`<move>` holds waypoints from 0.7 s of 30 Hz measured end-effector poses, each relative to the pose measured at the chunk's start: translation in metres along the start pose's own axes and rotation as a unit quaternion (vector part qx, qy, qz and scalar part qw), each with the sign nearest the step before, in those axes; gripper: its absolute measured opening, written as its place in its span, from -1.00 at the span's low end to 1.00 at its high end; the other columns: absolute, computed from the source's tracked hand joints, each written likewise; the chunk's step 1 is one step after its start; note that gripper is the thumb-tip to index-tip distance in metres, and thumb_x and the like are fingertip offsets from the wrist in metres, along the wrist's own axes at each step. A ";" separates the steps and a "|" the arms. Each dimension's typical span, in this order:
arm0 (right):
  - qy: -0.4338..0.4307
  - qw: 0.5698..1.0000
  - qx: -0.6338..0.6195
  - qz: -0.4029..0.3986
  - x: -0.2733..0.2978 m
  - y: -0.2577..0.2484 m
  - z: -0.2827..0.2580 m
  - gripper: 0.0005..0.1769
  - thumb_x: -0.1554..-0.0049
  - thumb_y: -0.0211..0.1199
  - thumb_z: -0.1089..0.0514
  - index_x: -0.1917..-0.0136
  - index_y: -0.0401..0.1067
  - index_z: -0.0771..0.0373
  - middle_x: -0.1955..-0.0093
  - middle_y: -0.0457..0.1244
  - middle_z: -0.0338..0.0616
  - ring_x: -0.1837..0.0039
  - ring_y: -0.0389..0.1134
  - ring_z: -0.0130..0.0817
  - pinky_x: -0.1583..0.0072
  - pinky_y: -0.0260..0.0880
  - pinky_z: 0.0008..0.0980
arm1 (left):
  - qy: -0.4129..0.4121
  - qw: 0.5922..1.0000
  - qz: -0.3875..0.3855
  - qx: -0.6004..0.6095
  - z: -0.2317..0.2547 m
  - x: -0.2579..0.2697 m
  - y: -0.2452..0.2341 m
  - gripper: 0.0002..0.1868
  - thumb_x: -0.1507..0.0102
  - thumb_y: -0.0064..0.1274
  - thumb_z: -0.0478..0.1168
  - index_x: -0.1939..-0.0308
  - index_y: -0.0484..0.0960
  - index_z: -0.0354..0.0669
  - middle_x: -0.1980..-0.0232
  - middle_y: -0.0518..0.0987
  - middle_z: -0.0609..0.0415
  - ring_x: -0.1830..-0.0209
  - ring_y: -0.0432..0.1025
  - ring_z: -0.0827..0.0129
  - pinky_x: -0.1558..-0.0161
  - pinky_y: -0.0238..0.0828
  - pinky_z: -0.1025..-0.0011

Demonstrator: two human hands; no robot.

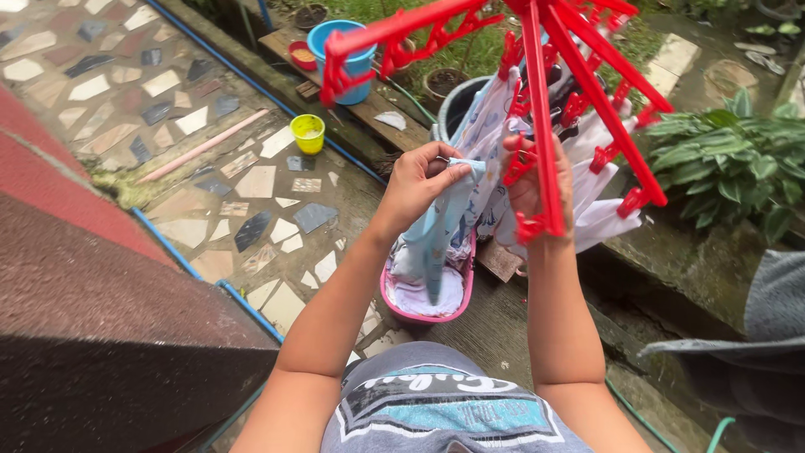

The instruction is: The person takes various small items of clothing from a pink basket and hangs them individually onto a red circular drying rack by hand.

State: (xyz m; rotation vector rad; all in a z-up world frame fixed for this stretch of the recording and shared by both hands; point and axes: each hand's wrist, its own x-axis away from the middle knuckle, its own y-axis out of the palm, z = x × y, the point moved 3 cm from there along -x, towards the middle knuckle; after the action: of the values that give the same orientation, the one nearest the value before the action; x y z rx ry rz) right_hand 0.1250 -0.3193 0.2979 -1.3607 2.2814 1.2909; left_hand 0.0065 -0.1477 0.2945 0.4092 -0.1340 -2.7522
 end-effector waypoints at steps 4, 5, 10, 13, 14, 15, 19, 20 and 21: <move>0.051 0.999 -0.019 -0.007 -0.020 0.026 0.019 -0.35 -0.24 0.38 0.18 -0.51 0.24 0.36 -0.32 0.29 0.06 -0.33 0.39 -0.27 -0.38 0.43 -0.34 | 0.000 0.998 0.020 -0.058 0.015 0.012 -0.015 -0.83 -0.31 0.16 -0.26 0.08 0.63 -0.29 0.29 0.70 0.15 0.29 0.52 0.67 0.25 0.46 0.58; 0.053 0.998 -0.021 -0.012 -0.024 0.030 0.021 -0.35 -0.24 0.38 0.18 -0.51 0.24 0.36 -0.32 0.29 0.06 -0.33 0.39 -0.27 -0.38 0.43 -0.34 | 0.002 0.998 0.025 -0.059 0.019 0.012 -0.018 -0.83 -0.31 0.16 -0.26 0.08 0.63 -0.29 0.29 0.70 0.15 0.29 0.52 0.67 0.25 0.46 0.58; 0.083 0.995 0.041 0.040 -0.041 0.034 0.038 -0.57 -0.29 0.27 0.31 -0.38 0.30 0.43 -0.25 0.33 0.07 -0.29 0.40 -0.25 -0.39 0.43 -0.29 | 0.063 0.987 0.066 -0.135 0.037 0.018 -0.035 -0.83 -0.32 0.17 -0.24 0.09 0.63 -0.28 0.30 0.69 0.15 0.28 0.53 0.66 0.21 0.50 0.57; 0.071 0.996 0.029 0.052 -0.052 0.033 0.047 -0.67 -0.28 0.26 0.34 -0.29 0.33 0.41 -0.21 0.33 0.06 -0.25 0.41 -0.23 -0.38 0.44 -0.27 | 0.069 0.989 0.064 -0.110 0.047 0.017 -0.040 -0.84 -0.32 0.13 -0.24 0.08 0.59 -0.24 0.29 0.68 0.18 0.29 0.54 0.69 0.25 0.48 0.57; 0.070 0.996 0.028 0.053 -0.055 0.032 0.049 -0.67 -0.28 0.26 0.34 -0.29 0.33 0.41 -0.21 0.33 0.06 -0.25 0.41 -0.23 -0.38 0.44 -0.27 | 0.069 0.990 0.063 -0.110 0.049 0.015 -0.041 -0.84 -0.32 0.13 -0.24 0.08 0.59 -0.24 0.29 0.68 0.18 0.29 0.54 0.69 0.25 0.48 0.57; 0.073 0.995 0.022 0.057 -0.057 0.030 0.052 -0.69 -0.28 0.25 0.35 -0.27 0.34 0.40 -0.19 0.34 0.06 -0.23 0.42 -0.24 -0.36 0.44 -0.28 | 0.060 0.990 0.058 -0.111 0.050 0.013 -0.042 -0.85 -0.33 0.13 -0.24 0.08 0.59 -0.22 0.32 0.66 0.18 0.32 0.51 0.69 0.26 0.47 0.57; 0.061 0.996 0.037 0.052 -0.061 0.013 0.057 -0.74 -0.27 0.27 0.39 -0.21 0.34 0.37 -0.14 0.35 0.01 -0.22 0.42 -0.26 -0.34 0.44 -0.29 | 0.090 0.993 0.049 -0.063 0.050 -0.001 -0.046 -0.90 -0.34 0.15 -0.29 0.08 0.62 -0.18 0.30 0.63 0.22 0.30 0.46 0.70 0.26 0.44 0.60; 0.059 0.996 0.038 0.052 -0.061 0.007 0.059 -0.74 -0.27 0.27 0.39 -0.21 0.34 0.37 -0.14 0.35 0.01 -0.22 0.42 -0.26 -0.34 0.44 -0.29 | 0.092 0.993 0.047 -0.063 0.049 -0.005 -0.047 -0.90 -0.34 0.15 -0.29 0.08 0.62 -0.18 0.30 0.63 0.22 0.30 0.46 0.70 0.26 0.44 0.60; 0.052 0.996 0.059 0.046 -0.061 0.003 0.061 -0.74 -0.30 0.28 0.42 -0.24 0.35 0.39 -0.14 0.35 0.01 -0.15 0.39 -0.32 -0.27 0.40 -0.36 | 0.148 0.985 0.041 -0.076 0.051 -0.008 -0.047 -0.91 -0.33 0.19 -0.31 0.09 0.64 -0.19 0.23 0.55 0.23 0.26 0.43 0.67 0.27 0.42 0.59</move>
State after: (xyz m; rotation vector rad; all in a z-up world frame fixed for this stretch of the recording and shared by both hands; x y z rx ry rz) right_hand 0.1412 -0.2342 0.2962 -1.3265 2.4734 1.1142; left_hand -0.0173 -0.0991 0.3386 0.7445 0.1307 -2.5643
